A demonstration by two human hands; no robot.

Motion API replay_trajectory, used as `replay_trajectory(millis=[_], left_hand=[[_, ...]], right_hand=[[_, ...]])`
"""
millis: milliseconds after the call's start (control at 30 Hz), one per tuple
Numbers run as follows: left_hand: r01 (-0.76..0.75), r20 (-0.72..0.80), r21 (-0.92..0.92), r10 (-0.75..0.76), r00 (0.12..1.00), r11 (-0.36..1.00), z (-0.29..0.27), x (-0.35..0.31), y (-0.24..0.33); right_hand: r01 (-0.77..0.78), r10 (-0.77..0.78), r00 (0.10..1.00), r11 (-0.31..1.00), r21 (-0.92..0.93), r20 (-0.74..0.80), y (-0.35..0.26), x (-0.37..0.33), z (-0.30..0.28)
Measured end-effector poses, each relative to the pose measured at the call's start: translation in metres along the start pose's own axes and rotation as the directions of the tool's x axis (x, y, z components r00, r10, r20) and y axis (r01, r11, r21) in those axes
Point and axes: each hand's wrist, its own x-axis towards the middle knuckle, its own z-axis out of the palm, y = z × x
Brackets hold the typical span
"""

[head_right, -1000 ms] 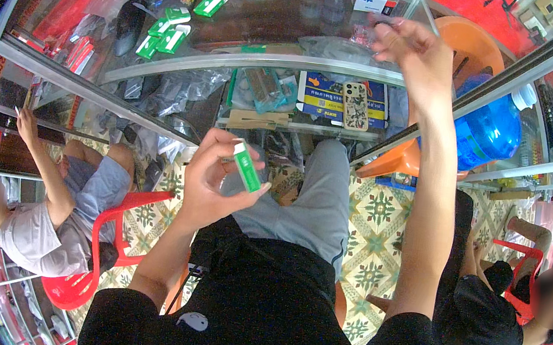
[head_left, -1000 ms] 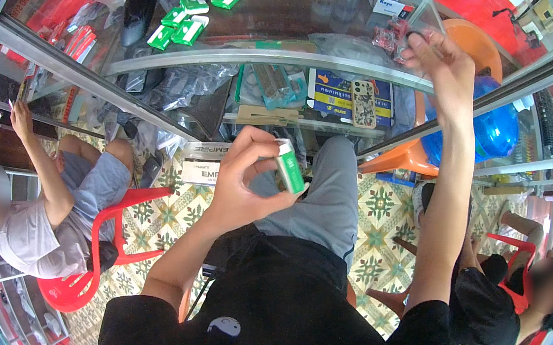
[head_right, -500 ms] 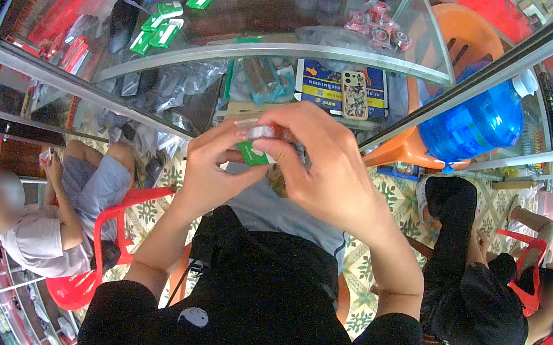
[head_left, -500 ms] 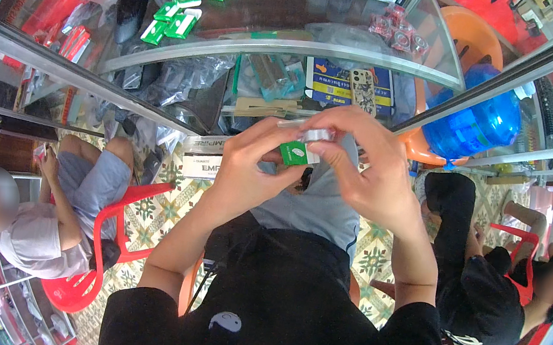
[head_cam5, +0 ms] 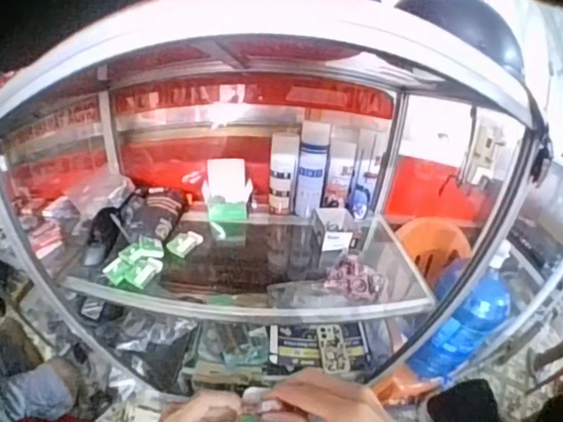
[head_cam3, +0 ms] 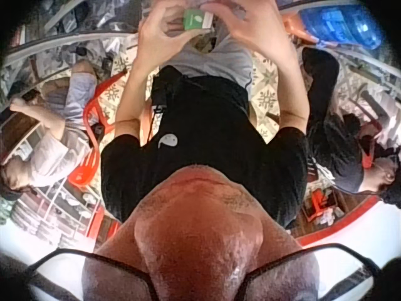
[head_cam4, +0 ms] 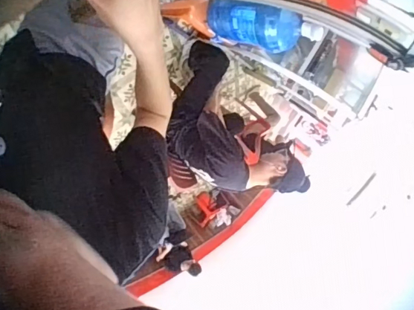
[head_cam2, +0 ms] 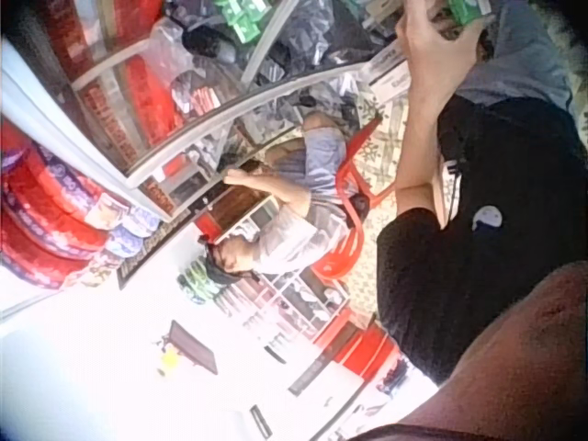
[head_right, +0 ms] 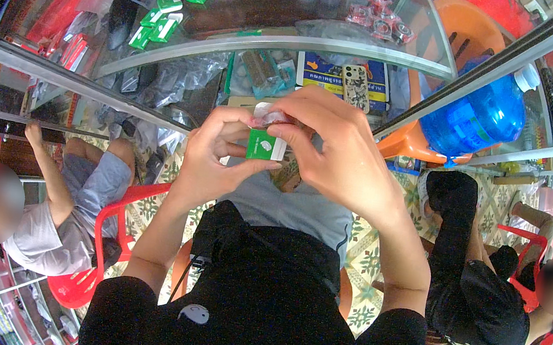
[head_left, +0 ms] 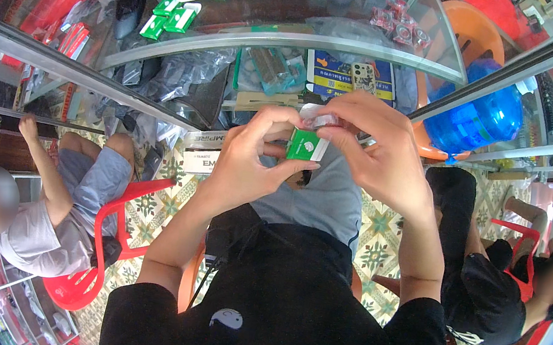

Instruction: The person sits in a shop and repeatedly picks up small green and white boxes from a glass display counter. They open the boxes, remove the contents, and place the empty boxes back on the counter in a pile.

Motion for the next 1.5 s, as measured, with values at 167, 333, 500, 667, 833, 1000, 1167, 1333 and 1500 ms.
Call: replay_trajectory(millis=[167,333,500,667,833,1000,1167,1333,1500], left_hand=[[0.036,0.038,-0.089,-0.033,0.999,0.995,0.003,-0.002,-0.002],[0.023,-0.011,-0.131,-0.024,1.0,0.991,0.006,-0.003,0.0],[-0.043,-0.055,-0.194,0.033,0.998,0.98,0.006,0.0,-0.002],[-0.044,-0.052,-0.237,0.032,0.998,0.97,0.008,-0.002,-0.005],[-0.1,-0.069,-0.277,0.084,0.994,0.956,0.01,-0.002,-0.003],[-0.078,-0.052,-0.263,0.066,0.996,0.962,0.009,-0.007,-0.006],[-0.152,-0.067,-0.221,0.141,0.988,0.963,0.006,-0.004,-0.01],[-0.105,-0.06,-0.257,0.093,0.994,0.961,0.009,-0.004,-0.005],[-0.119,-0.081,-0.24,0.102,0.991,0.963,0.011,-0.005,-0.01]], right_hand=[[-0.101,0.101,0.995,0.995,-0.017,0.011,0.001,-0.001,0.0],[-0.085,0.086,0.995,0.996,0.021,-0.055,0.002,0.0,0.006],[0.026,-0.016,0.988,0.998,0.061,-0.153,0.01,-0.002,0.017],[0.011,-0.009,0.999,0.999,0.036,-0.053,0.004,-0.004,0.015],[-0.033,0.045,0.992,0.994,0.101,-0.118,0.01,-0.009,0.017],[-0.038,0.046,0.998,0.986,0.16,-0.044,0.013,-0.012,0.015],[-0.036,0.118,0.954,0.957,0.286,-0.277,0.012,-0.017,0.019],[-0.047,0.114,0.961,0.965,0.257,-0.251,0.014,-0.022,0.028],[-0.04,0.117,0.957,0.959,0.281,-0.265,0.021,-0.025,0.033]])
